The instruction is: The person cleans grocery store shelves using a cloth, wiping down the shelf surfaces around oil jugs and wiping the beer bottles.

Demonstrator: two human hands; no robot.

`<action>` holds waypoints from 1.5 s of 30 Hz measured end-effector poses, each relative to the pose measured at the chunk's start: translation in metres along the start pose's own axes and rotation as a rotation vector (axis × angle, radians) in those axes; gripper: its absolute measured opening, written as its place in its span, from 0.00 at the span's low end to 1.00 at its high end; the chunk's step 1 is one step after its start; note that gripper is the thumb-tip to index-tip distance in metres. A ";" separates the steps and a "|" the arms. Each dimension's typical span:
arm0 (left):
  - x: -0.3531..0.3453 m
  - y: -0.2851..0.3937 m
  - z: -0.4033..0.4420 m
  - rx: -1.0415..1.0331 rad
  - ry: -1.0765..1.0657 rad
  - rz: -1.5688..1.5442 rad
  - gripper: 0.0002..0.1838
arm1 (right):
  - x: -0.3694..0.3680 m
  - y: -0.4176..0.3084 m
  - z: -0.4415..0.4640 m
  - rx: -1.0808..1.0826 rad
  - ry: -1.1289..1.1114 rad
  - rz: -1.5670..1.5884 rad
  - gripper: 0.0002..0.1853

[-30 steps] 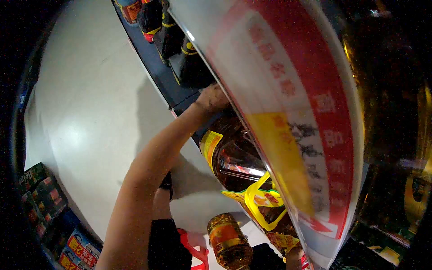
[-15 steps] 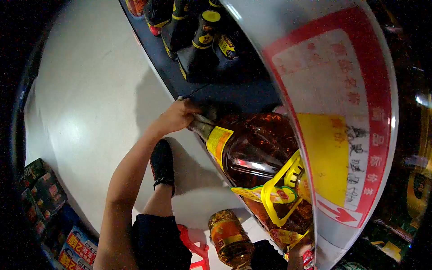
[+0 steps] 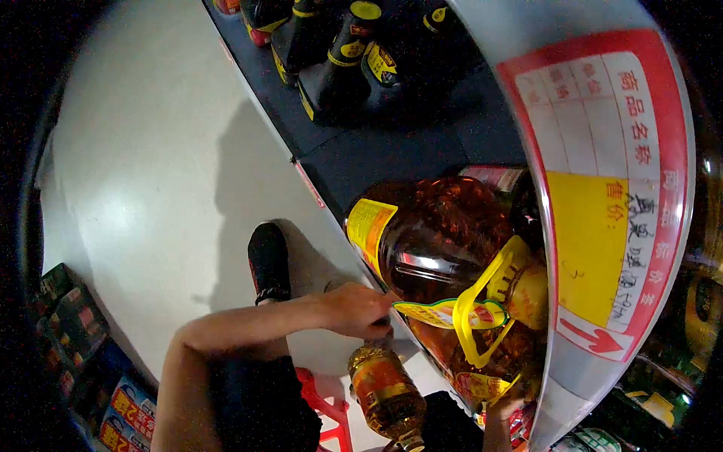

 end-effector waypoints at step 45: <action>0.005 -0.062 -0.034 0.443 0.283 -0.012 0.20 | -0.128 -0.016 0.031 0.095 0.370 -0.046 0.20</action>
Point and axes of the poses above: each hand's wrist, its own z-axis towards the middle knuckle, its own x-axis out of the back of the hand, y = z × x, the point moved 5 cm from there along z, towards the middle knuckle, and after that the axes turned 8 degrees about z, right-handed, at the moved point
